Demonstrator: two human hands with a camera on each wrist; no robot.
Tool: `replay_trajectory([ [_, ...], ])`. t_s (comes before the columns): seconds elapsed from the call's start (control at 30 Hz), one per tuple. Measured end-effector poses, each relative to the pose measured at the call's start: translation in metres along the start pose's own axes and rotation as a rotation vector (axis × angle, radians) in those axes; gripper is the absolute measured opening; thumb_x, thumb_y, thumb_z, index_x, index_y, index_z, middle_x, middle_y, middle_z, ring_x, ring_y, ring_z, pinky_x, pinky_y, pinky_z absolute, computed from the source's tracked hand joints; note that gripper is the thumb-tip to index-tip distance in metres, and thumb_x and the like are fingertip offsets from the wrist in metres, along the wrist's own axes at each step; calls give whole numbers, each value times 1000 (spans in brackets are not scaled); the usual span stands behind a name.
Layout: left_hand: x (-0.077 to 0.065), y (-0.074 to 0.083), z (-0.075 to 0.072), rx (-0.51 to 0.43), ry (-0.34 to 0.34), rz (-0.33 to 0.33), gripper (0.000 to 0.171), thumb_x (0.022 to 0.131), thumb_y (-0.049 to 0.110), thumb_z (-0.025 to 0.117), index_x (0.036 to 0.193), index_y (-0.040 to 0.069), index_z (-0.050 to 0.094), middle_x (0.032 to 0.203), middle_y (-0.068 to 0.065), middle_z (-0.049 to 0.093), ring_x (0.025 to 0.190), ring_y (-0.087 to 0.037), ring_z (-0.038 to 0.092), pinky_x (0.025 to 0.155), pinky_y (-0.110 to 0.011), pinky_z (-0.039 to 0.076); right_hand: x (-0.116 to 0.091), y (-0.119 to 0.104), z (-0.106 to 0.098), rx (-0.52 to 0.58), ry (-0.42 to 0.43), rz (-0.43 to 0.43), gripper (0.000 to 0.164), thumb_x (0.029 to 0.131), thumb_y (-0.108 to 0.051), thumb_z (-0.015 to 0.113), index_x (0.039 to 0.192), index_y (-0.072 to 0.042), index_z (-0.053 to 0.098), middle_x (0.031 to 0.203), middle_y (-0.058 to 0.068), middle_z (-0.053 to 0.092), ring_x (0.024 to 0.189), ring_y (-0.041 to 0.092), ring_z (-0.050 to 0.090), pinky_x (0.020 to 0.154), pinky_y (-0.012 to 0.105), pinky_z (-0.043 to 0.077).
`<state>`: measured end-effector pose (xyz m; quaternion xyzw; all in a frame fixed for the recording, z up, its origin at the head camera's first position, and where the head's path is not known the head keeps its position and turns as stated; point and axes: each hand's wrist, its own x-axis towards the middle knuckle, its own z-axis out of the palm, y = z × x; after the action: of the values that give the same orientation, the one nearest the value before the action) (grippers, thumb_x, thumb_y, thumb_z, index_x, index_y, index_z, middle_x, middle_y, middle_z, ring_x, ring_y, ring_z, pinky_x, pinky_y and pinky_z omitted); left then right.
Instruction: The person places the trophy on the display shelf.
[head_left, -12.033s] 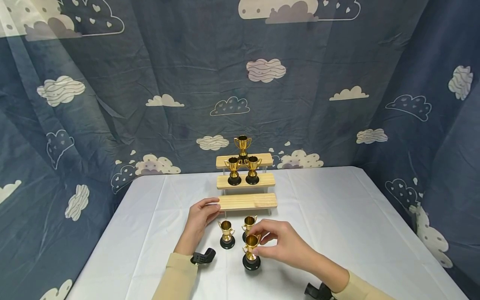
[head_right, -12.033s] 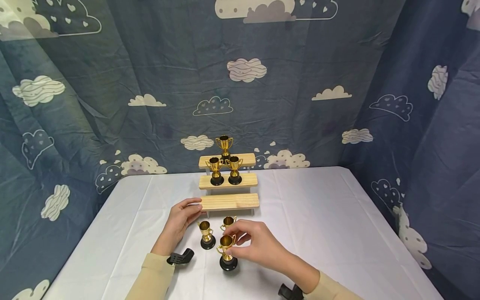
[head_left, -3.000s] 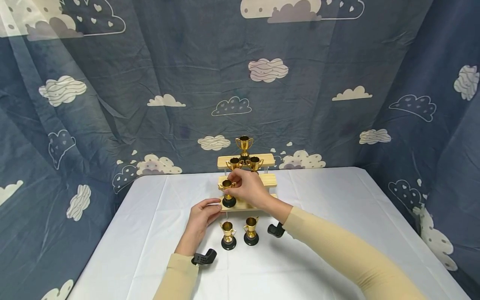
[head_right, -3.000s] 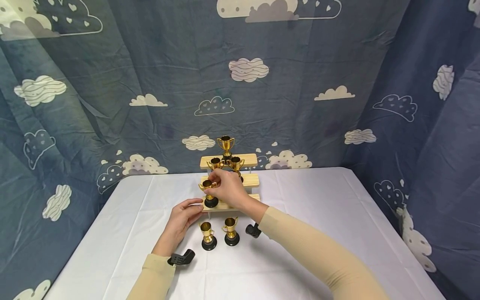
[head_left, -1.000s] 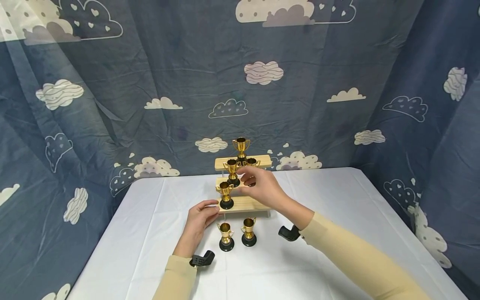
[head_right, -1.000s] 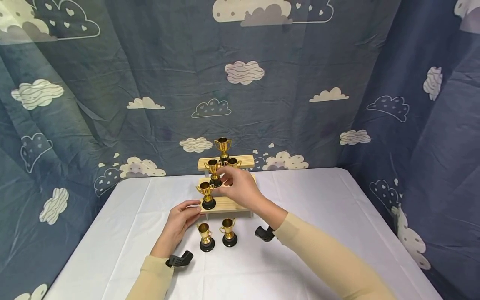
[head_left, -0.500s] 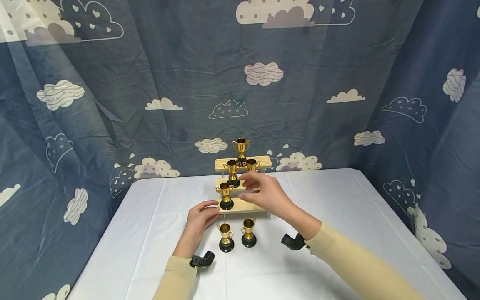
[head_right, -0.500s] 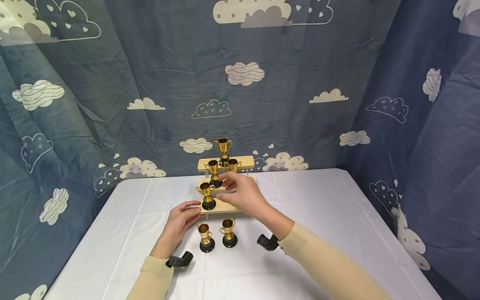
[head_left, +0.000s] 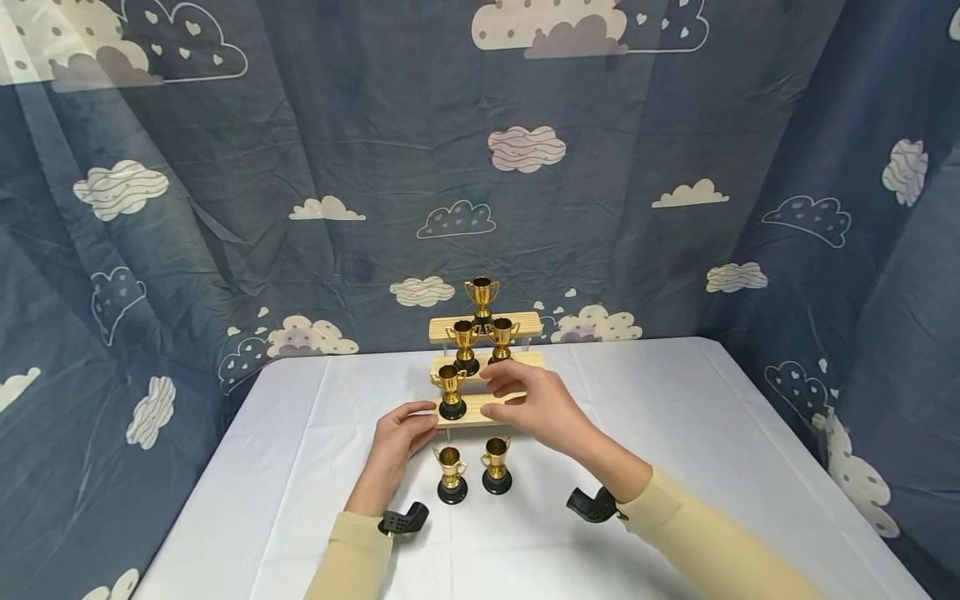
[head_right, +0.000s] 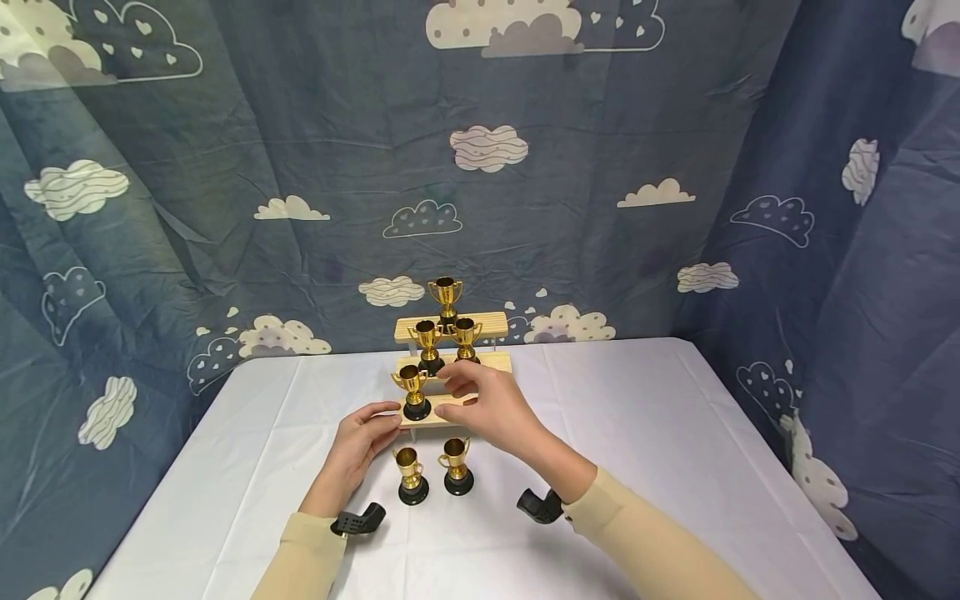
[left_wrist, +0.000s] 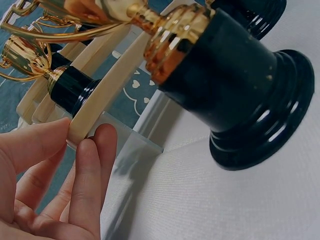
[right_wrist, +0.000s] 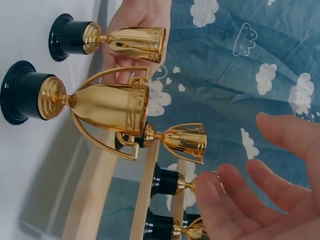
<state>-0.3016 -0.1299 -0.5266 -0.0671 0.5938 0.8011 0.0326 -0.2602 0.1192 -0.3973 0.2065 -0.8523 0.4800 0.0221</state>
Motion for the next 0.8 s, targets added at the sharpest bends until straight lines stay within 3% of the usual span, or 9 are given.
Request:
replay_trajectory([
  [0.13, 0, -1, 0, -2, -5, -4, 36, 85, -3, 75, 120, -6, 67, 124, -22, 61, 91, -24, 72, 91, -35, 58, -5, 6, 3, 45, -9, -6, 40, 84, -21, 83, 121, -26, 68, 111, -5, 67, 105, 20, 66, 91, 40, 58],
  [0.33, -1, 0, 0, 7, 1, 1, 37, 85, -3, 74, 121, -7, 67, 122, -21, 62, 90, -23, 72, 91, -35, 58, -14, 12, 6, 78, -22, -1, 40, 84, -21, 83, 121, -26, 68, 111, -5, 67, 104, 14, 65, 90, 35, 58],
  [0.8, 0, -2, -1, -3, -4, 2, 36, 85, -2, 75, 120, -7, 67, 123, -20, 61, 89, -22, 72, 91, -33, 58, -27, 25, 14, 112, -73, 17, 45, 84, -24, 85, 125, -22, 67, 117, -5, 66, 108, 16, 64, 96, 41, 56],
])
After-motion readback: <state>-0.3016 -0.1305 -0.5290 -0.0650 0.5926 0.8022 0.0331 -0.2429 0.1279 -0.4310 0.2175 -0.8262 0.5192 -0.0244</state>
